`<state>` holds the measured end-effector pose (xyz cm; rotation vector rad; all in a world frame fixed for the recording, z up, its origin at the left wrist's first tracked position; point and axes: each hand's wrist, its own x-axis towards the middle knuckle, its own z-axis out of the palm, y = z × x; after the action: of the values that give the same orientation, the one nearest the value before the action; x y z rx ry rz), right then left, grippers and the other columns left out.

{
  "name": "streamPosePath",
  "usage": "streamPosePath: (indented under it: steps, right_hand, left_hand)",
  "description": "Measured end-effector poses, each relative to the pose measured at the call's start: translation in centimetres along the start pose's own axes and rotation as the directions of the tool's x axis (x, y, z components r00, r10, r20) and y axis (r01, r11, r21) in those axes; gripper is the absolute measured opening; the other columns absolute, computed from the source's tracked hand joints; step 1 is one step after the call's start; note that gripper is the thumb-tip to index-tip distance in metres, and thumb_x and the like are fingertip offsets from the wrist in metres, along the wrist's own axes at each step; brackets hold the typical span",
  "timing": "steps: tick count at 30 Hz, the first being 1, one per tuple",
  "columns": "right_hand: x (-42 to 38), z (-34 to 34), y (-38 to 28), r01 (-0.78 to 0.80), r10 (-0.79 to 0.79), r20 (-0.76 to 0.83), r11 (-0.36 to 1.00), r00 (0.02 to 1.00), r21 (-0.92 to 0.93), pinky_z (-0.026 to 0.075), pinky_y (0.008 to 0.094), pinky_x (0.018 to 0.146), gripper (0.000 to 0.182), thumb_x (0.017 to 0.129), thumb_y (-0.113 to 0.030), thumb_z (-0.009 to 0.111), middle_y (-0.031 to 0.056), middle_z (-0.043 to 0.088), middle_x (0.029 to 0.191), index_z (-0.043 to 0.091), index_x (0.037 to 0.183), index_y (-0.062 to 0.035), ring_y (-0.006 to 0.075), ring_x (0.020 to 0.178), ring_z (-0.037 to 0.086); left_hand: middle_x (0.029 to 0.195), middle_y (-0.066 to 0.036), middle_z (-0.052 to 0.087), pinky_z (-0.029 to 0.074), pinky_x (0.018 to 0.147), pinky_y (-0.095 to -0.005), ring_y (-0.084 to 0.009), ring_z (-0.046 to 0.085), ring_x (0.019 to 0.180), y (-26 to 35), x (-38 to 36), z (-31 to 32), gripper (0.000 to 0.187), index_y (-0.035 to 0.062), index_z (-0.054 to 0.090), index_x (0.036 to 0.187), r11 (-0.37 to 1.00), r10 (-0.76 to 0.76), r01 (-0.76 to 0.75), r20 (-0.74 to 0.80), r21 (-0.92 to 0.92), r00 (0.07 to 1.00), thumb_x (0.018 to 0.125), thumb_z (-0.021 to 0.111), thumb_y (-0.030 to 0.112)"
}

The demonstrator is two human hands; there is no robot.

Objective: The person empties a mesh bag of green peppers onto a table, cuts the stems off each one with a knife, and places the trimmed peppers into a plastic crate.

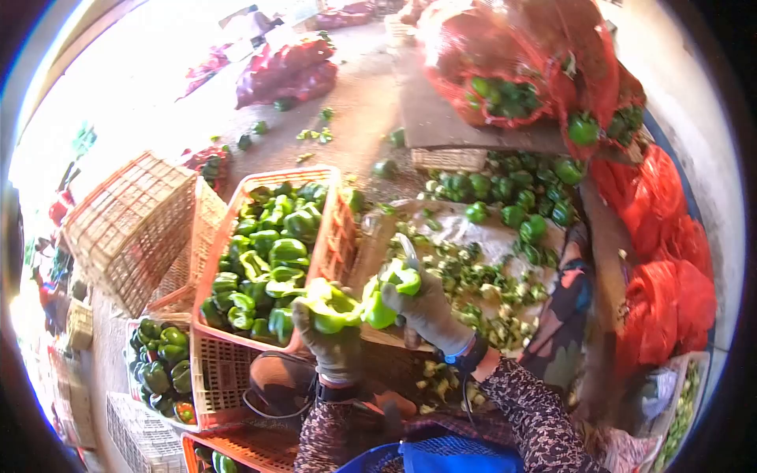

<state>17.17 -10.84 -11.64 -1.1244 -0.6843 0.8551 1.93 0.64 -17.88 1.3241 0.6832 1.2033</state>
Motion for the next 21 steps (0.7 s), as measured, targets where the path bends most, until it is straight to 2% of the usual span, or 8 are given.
streamPosePath:
  steps: [2,5,7,8,9,11,17,21]
  right_hand:
    - [3.3,3.6,-2.4,0.184,-0.188,-0.046,0.98,0.981,-0.075,0.056,0.0253,0.066,0.039,0.097,-0.025,0.077,0.0002,0.069,0.099,0.061,0.125,-0.0039,0.0074,0.077,0.065]
    - [10.0,9.4,-5.8,0.583,-0.633,0.117,0.605,0.765,-0.542,0.058,0.029,0.065,0.048,0.092,-0.023,0.081,0.0059,0.07,0.102,0.057,0.129,-0.0031,0.0134,0.084,0.068]
    - [13.1,14.0,-5.3,0.322,-0.252,0.24,0.89,0.938,-0.323,0.061,0.0373,0.081,0.063,0.088,-0.025,0.083,0.0157,0.067,0.121,0.051,0.137,-0.0019,0.024,0.102,0.07]
    - [15.3,15.2,-3.3,0.396,-0.215,0.349,0.684,0.912,-0.613,0.059,0.0395,0.09,0.07,0.086,-0.028,0.084,0.0185,0.063,0.129,0.049,0.141,-0.0025,0.0286,0.11,0.068]
    - [17.4,16.4,-0.9,0.457,-0.144,0.437,0.378,0.888,-0.805,0.057,0.0417,0.098,0.077,0.085,-0.03,0.085,0.0214,0.059,0.136,0.047,0.146,-0.0031,0.0331,0.119,0.066]
    - [17.1,17.9,0.4,0.376,0.001,0.426,0.472,0.905,-0.798,0.045,0.0412,0.115,0.089,0.086,-0.03,0.082,0.024,0.049,0.153,0.037,0.158,-0.0053,0.0385,0.135,0.056]
    - [9.7,11.5,-4.4,0.028,0.183,0.449,0.906,0.874,-0.423,0.055,0.0396,0.101,0.067,0.097,-0.037,0.073,0.0218,0.072,0.126,0.05,0.151,-0.0053,0.0303,0.114,0.071]
    - [5.6,7.7,-5.8,0.311,0.031,0.464,0.703,0.885,-0.64,0.057,0.0441,0.093,0.076,0.095,-0.058,0.068,0.0242,0.073,0.117,0.047,0.149,-0.0089,0.0368,0.11,0.073]
  left_hand:
    - [0.119,-0.007,0.071,0.056,0.095,-0.0483,-0.0256,0.068,0.105,2.5,2.3,-1.8,0.057,0.0136,0.064,0.129,0.571,-0.366,0.067,-0.181,-0.819,0.913,0.091,0.072,0.054]
    - [0.126,-0.008,0.068,0.057,0.097,-0.0499,-0.0276,0.067,0.114,8.7,3.6,-1.2,0.057,0.0128,0.061,0.136,0.636,-0.374,-0.128,-0.45,-0.761,0.811,0.095,0.068,0.052]
    - [0.135,-0.011,0.064,0.056,0.101,-0.0471,-0.0278,0.063,0.123,7.0,4.3,-2.8,0.058,0.0117,0.056,0.142,0.65,0.001,-0.253,-0.333,-0.717,0.943,0.099,0.063,0.05]
    - [0.141,-0.012,0.059,0.052,0.107,-0.0463,-0.0275,0.059,0.128,5.5,3.7,-2.5,0.058,0.0106,0.052,0.146,0.933,0.36,-0.308,-0.459,0.186,0.813,0.102,0.059,0.048]
    - [0.141,-0.013,0.059,0.05,0.108,-0.0449,-0.0275,0.056,0.131,3.5,3.6,-5.2,0.052,0.0096,0.054,0.143,0.833,0.429,-0.23,-0.327,0.503,0.842,0.104,0.059,0.043]
    - [0.14,-0.012,0.058,0.051,0.108,-0.0436,-0.0279,0.056,0.129,4.7,4.6,-4.1,0.048,0.007,0.056,0.14,0.743,-0.142,-0.289,-0.563,-0.604,0.814,0.104,0.059,0.039]
    - [0.141,-0.013,0.049,0.048,0.108,-0.0406,-0.0254,0.054,0.125,10.7,3.7,-1.0,0.068,0.0035,0.041,0.149,0.955,-0.06,-0.041,-0.328,-0.293,0.943,0.09,0.07,0.02]
    - [0.14,-0.013,0.048,0.047,0.109,-0.0411,-0.0269,0.052,0.128,6.2,2.8,-0.7,0.089,0.0031,0.035,0.153,0.986,0.167,-0.16,0.213,-0.048,0.963,0.081,0.085,0.017]
